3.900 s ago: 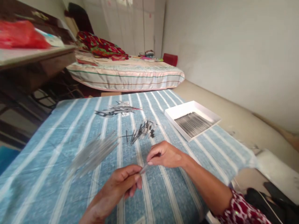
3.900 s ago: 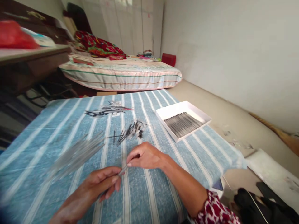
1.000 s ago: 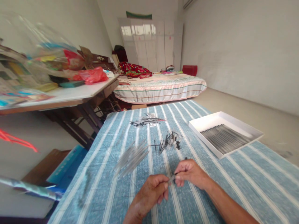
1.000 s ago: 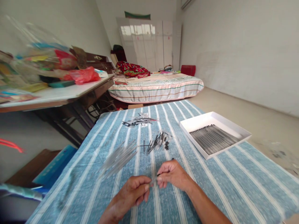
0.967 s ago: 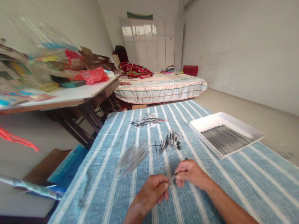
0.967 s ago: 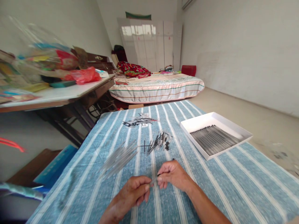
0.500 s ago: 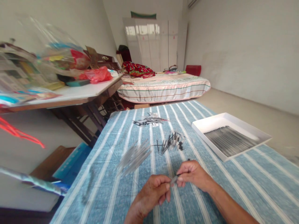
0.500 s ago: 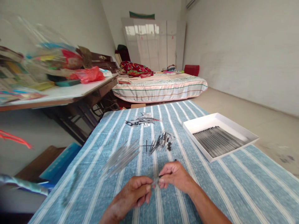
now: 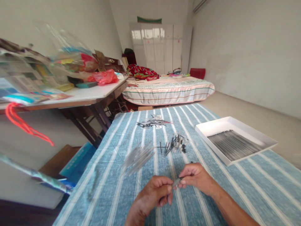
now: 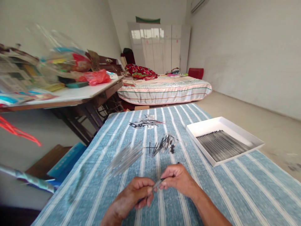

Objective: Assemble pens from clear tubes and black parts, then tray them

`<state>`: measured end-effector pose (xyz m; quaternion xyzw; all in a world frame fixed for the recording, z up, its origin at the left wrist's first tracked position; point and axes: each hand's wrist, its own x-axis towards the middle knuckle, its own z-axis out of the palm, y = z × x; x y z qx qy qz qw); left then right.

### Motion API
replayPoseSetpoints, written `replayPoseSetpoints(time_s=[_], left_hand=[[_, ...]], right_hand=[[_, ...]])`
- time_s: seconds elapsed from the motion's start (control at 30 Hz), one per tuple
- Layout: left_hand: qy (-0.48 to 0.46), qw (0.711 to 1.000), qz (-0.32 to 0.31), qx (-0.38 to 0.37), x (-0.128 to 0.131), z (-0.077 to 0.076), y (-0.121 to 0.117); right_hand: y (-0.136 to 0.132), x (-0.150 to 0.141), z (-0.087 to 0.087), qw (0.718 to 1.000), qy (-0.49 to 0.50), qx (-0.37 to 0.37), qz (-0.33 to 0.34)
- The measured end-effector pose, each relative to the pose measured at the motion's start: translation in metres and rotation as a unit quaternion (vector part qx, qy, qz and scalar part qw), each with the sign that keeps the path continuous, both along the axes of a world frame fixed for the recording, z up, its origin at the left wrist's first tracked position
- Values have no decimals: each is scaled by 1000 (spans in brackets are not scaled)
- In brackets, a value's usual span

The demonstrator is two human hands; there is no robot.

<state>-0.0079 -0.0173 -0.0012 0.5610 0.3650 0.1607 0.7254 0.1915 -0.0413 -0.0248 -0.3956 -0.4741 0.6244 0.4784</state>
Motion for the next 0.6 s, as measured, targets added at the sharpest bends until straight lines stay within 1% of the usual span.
replayPoseSetpoints(time_s=[0.2,0.43,0.6], left_hand=[[-7,1000,-25,1,0,0,-1],[-16,999,-27,-3,0,3,-1],[-8,999,-33,1,1,5,0]], right_hand=[[-5,2,1,1000,-14,-1,1],[-6,5,2,1000,-16,20,4],[-6,7,4,1000,-14,20,3]])
